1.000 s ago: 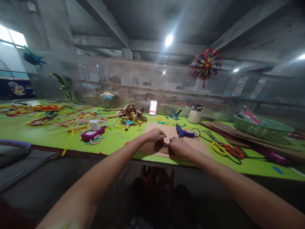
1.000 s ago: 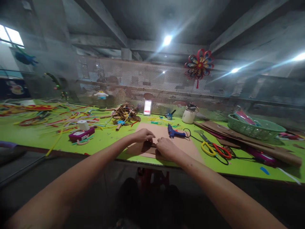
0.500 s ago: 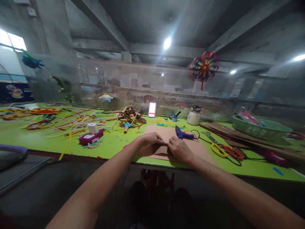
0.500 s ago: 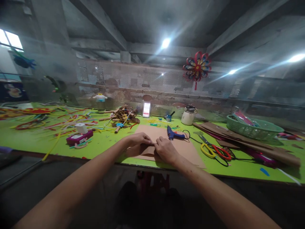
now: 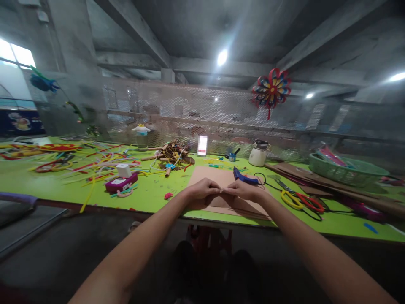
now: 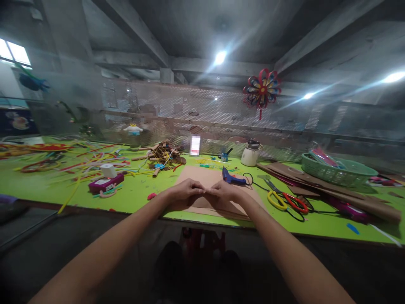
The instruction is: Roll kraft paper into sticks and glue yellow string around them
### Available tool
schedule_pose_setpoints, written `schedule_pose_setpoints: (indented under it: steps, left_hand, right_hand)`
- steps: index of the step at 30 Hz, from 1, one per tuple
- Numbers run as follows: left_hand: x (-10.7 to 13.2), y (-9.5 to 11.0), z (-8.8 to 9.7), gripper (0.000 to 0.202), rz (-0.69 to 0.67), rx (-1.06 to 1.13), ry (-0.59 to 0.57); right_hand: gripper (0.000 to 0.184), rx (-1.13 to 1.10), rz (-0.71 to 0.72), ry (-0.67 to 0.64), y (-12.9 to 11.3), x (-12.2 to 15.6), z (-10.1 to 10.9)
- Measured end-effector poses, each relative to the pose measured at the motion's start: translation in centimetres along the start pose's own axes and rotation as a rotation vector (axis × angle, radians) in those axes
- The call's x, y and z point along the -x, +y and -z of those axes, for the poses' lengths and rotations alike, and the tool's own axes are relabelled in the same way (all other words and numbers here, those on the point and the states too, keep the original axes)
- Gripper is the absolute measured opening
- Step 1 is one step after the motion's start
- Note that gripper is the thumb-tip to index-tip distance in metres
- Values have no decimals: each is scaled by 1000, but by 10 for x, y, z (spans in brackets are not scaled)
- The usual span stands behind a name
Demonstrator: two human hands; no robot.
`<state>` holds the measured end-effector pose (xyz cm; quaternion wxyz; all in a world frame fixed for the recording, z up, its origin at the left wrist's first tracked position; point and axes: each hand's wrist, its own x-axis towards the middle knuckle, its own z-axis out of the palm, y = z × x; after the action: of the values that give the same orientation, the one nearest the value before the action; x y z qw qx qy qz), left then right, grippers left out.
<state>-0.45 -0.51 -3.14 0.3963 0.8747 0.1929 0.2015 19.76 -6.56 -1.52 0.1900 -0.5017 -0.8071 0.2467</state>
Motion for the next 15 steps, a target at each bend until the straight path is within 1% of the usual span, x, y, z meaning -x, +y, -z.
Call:
schedule_pose_setpoints:
  steps: [1,4,9,12,15]
  left_hand:
    - [-1,0,0,37,-22,-29,12]
    - [0,0,0,35,-47,-128,33]
    - [6,7,-3,37,-64,-334,2]
    - [10,9,-6,41,-82,-424,4]
    - [11,9,-7,42,-100,-473,11]
  right_hand:
    - [48,-37,0,-5,3,-1,0]
    - [45,-111,45,70,9,-1,-9]
    - [39,-197,102,143,12,0,-24]
    - [35,-227,105,186,12,3,-25]
    - [33,-240,84,197,9,6,-25]
